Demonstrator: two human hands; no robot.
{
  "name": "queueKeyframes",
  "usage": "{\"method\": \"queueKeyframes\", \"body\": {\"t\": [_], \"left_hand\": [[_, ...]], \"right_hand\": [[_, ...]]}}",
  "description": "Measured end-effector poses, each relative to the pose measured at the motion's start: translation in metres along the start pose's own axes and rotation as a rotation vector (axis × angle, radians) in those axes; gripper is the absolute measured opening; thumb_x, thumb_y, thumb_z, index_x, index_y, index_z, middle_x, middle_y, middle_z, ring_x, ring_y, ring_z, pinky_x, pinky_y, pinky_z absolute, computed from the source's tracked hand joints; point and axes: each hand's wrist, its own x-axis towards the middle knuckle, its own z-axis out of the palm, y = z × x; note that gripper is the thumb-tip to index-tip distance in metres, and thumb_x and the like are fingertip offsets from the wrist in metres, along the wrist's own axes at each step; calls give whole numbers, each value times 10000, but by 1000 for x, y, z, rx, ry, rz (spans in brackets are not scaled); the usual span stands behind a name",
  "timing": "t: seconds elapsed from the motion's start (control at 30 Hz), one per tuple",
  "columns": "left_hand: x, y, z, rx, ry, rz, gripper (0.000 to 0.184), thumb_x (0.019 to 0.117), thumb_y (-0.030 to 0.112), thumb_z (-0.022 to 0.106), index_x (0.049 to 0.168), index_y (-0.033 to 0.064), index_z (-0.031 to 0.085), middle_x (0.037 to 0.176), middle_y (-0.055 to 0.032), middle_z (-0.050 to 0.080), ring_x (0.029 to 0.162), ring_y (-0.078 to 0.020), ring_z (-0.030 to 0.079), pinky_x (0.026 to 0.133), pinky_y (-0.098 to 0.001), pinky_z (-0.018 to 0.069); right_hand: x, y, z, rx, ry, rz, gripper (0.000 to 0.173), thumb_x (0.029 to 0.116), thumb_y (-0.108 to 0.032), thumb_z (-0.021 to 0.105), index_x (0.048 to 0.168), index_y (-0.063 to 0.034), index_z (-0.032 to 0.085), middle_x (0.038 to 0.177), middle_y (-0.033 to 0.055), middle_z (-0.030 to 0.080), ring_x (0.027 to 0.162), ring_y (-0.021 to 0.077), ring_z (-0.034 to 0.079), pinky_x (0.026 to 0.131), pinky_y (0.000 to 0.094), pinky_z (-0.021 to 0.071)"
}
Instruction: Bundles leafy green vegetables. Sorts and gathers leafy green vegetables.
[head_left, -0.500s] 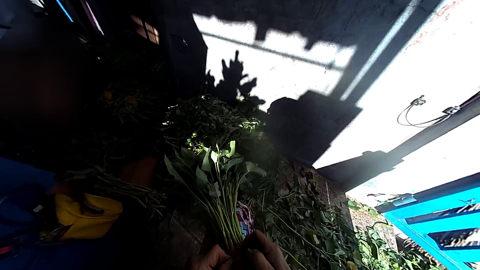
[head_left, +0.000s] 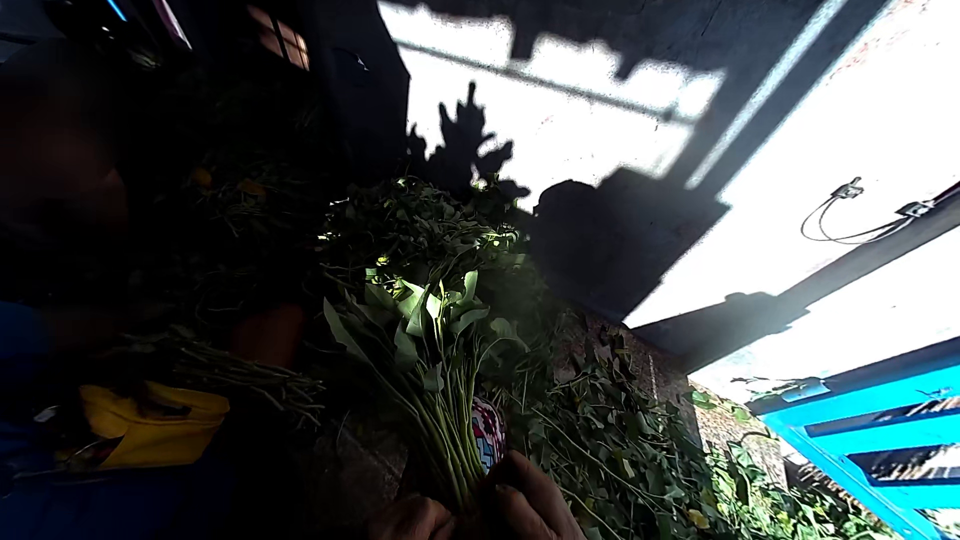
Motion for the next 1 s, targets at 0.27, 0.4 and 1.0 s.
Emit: {"method": "queueKeyframes", "body": {"t": [0.27, 0.4, 1.0], "left_hand": [[25, 16, -18, -305, -168, 75, 121, 983, 75, 652, 938, -30, 694, 1036, -180, 653, 994, -207, 645, 873, -314, 556], [39, 12, -21, -557, -192, 58, 77, 961, 18, 653, 925, -48, 669, 1014, -159, 660, 943, -180, 660, 811, -296, 577], [43, -14, -24, -751, -329, 40, 93, 1034, 53, 546, 1030, 33, 636, 1037, -92, 672, 692, -70, 597, 572, -210, 503]], "right_hand": [[3, -8, 0, 95, -29, -26, 180, 1025, -94, 471, 1042, 5, 620, 838, 53, 652, 749, 111, 639, 675, 306, 547], [4, -15, 3, 190, -10, -31, 175, 1026, -78, 461, 1047, 4, 614, 853, 45, 653, 771, 106, 641, 702, 302, 552], [0, -9, 12, 347, 50, 65, 167, 1051, -99, 412, 1041, -27, 563, 810, 20, 615, 688, 84, 575, 606, 265, 489]]}}
